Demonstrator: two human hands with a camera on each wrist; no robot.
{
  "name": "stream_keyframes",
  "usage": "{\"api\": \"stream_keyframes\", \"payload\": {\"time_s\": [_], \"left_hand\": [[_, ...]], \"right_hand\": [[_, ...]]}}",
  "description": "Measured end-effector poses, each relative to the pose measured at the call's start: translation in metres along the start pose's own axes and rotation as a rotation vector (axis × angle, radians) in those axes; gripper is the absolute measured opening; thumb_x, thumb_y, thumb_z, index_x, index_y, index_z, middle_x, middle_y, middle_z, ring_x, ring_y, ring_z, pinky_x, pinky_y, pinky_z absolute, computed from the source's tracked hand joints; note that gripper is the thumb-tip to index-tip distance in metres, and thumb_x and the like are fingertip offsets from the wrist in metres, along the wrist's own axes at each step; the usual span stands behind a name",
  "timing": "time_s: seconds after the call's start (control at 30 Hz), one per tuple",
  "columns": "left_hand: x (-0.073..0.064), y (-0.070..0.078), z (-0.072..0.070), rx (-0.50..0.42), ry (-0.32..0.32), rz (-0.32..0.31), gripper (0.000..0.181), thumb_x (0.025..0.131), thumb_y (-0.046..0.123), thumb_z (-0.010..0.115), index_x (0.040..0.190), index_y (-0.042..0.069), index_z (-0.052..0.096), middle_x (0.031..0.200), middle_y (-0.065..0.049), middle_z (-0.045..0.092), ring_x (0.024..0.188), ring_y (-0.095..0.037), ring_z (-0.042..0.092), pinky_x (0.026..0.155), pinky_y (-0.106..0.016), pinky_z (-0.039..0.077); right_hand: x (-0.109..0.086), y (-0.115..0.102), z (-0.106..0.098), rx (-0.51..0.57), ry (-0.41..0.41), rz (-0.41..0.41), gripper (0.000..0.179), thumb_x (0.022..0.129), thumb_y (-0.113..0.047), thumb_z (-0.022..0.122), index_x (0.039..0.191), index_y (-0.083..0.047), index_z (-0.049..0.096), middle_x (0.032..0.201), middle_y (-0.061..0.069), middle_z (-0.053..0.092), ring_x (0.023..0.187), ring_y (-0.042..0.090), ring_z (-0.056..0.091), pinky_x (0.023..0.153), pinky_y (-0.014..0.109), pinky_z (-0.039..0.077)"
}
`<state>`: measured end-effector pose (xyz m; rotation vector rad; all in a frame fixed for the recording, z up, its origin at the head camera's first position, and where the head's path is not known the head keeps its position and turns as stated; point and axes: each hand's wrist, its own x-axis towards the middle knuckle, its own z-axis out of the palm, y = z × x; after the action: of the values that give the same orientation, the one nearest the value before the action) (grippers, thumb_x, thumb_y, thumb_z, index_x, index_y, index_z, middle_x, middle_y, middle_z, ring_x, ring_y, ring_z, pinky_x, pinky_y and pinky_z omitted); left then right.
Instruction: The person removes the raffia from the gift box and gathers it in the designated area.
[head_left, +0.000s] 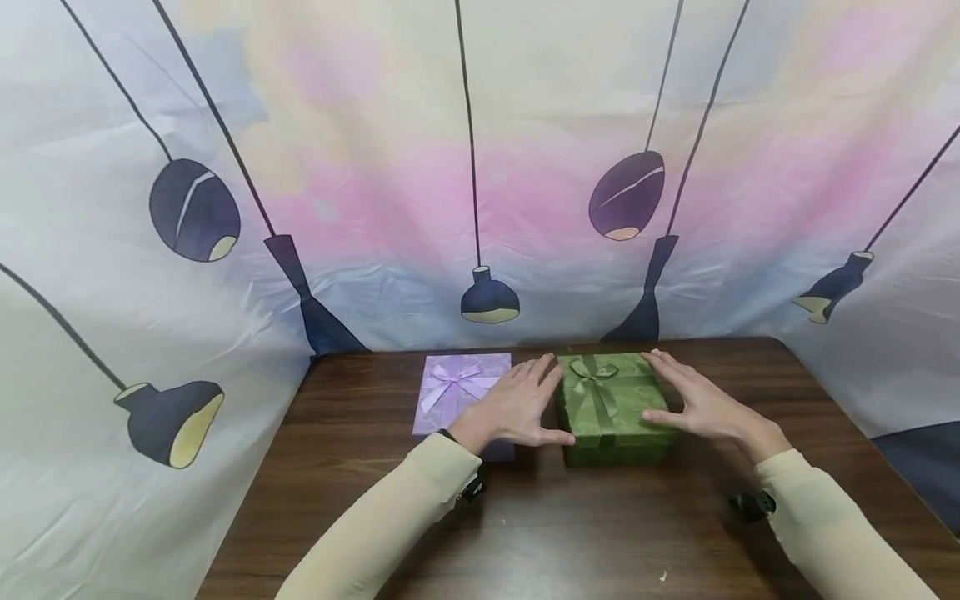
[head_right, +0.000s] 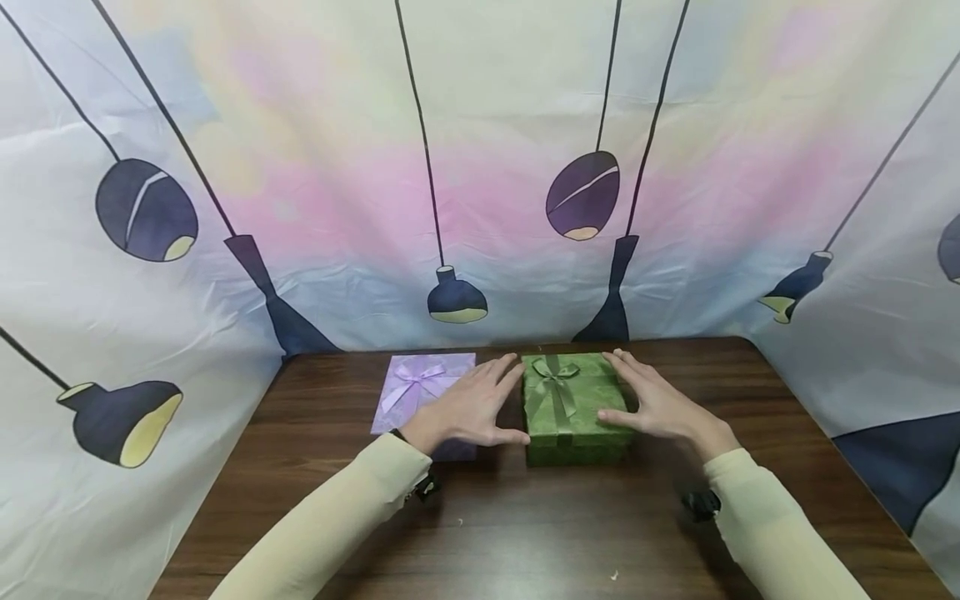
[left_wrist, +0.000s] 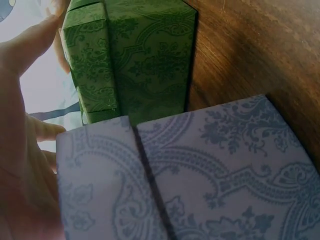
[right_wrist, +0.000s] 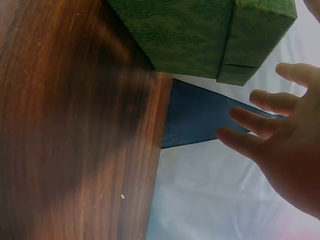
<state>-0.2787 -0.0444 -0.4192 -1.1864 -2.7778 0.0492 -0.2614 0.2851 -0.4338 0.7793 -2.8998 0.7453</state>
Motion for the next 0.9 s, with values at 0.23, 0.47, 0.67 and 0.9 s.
{"api": "stream_keyframes", "payload": {"time_s": [0.23, 0.47, 0.67, 0.9], "left_hand": [[0.004, 0.002, 0.003, -0.003, -0.012, 0.017, 0.111, 0.077, 0.083, 0.049, 0.156, 0.011, 0.018, 0.157, -0.018, 0.026, 0.144, -0.034, 0.03, 0.118, -0.044, 0.026], [0.006, 0.004, 0.005, -0.037, -0.037, 0.0, 0.113, 0.077, 0.084, 0.048, 0.156, 0.009, 0.017, 0.159, -0.02, 0.023, 0.144, -0.034, 0.031, 0.116, -0.044, 0.031], [0.005, 0.005, 0.008, -0.032, -0.071, -0.014, 0.116, 0.077, 0.085, 0.045, 0.156, 0.005, 0.015, 0.159, -0.02, 0.021, 0.146, -0.031, 0.028, 0.117, -0.04, 0.028], [0.004, 0.007, 0.008, -0.029, -0.1, -0.025, 0.115, 0.078, 0.084, 0.045, 0.155, 0.002, 0.019, 0.159, -0.018, 0.023, 0.147, -0.027, 0.026, 0.118, -0.036, 0.027]], "right_hand": [[-0.007, 0.004, 0.002, -0.003, 0.009, 0.021, 0.094, 0.085, -0.045, 0.071, 0.157, -0.019, 0.017, 0.159, 0.026, 0.017, 0.141, 0.052, 0.022, 0.103, 0.074, 0.022], [-0.009, 0.006, 0.004, -0.006, 0.034, 0.001, 0.093, 0.084, -0.043, 0.073, 0.156, -0.012, 0.022, 0.158, 0.027, 0.019, 0.14, 0.053, 0.024, 0.102, 0.073, 0.026], [-0.011, 0.007, 0.007, -0.011, 0.029, -0.009, 0.092, 0.084, -0.042, 0.073, 0.155, -0.011, 0.023, 0.157, 0.029, 0.021, 0.139, 0.053, 0.026, 0.1, 0.071, 0.031], [-0.014, 0.008, 0.008, 0.011, 0.016, -0.013, 0.097, 0.083, -0.04, 0.075, 0.156, -0.007, 0.02, 0.156, 0.031, 0.021, 0.138, 0.053, 0.027, 0.102, 0.068, 0.032]]}}
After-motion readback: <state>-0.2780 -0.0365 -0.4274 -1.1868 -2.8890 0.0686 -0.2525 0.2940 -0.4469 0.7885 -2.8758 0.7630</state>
